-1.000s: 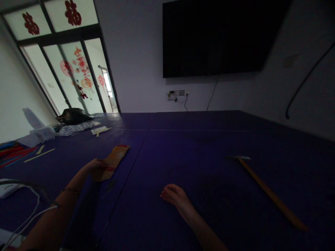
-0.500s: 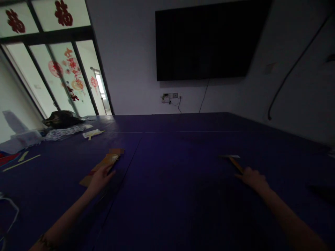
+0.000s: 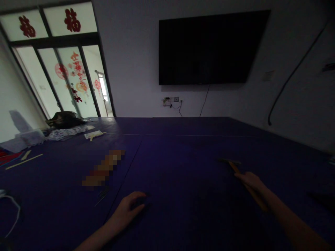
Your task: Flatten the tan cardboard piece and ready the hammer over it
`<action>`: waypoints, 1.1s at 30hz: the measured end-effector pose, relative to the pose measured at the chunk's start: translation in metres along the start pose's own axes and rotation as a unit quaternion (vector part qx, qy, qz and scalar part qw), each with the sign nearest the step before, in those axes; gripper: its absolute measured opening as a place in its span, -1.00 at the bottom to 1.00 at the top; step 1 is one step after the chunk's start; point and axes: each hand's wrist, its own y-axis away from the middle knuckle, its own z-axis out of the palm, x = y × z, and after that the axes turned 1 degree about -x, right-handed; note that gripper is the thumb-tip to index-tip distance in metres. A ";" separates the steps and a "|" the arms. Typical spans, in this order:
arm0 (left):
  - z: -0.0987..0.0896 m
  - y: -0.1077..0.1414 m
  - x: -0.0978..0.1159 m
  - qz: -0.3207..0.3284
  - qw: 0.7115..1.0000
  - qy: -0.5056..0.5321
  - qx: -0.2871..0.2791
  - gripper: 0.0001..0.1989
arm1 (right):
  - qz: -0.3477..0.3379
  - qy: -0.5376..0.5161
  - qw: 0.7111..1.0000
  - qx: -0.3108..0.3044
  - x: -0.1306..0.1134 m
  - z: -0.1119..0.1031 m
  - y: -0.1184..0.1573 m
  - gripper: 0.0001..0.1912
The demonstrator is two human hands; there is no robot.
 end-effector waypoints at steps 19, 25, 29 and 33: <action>0.089 -0.039 0.065 0.034 0.977 -0.208 0.028 -0.49 | -0.184 -0.341 0.922 -0.002 -0.219 0.098 0.178 -0.69; 0.016 -0.047 0.035 0.035 0.978 -0.180 0.098 -0.52 | -0.276 -0.384 0.880 -0.040 -0.187 0.108 0.176 -0.73; -0.036 -0.063 0.014 -0.025 0.967 -0.206 0.146 -0.57 | -0.269 -0.361 0.890 -0.065 -0.156 0.122 0.169 -0.72; -0.069 -0.075 -0.009 -0.081 0.947 -0.272 0.149 -0.69 | -0.256 -0.353 0.897 -0.076 -0.149 0.127 0.166 -0.73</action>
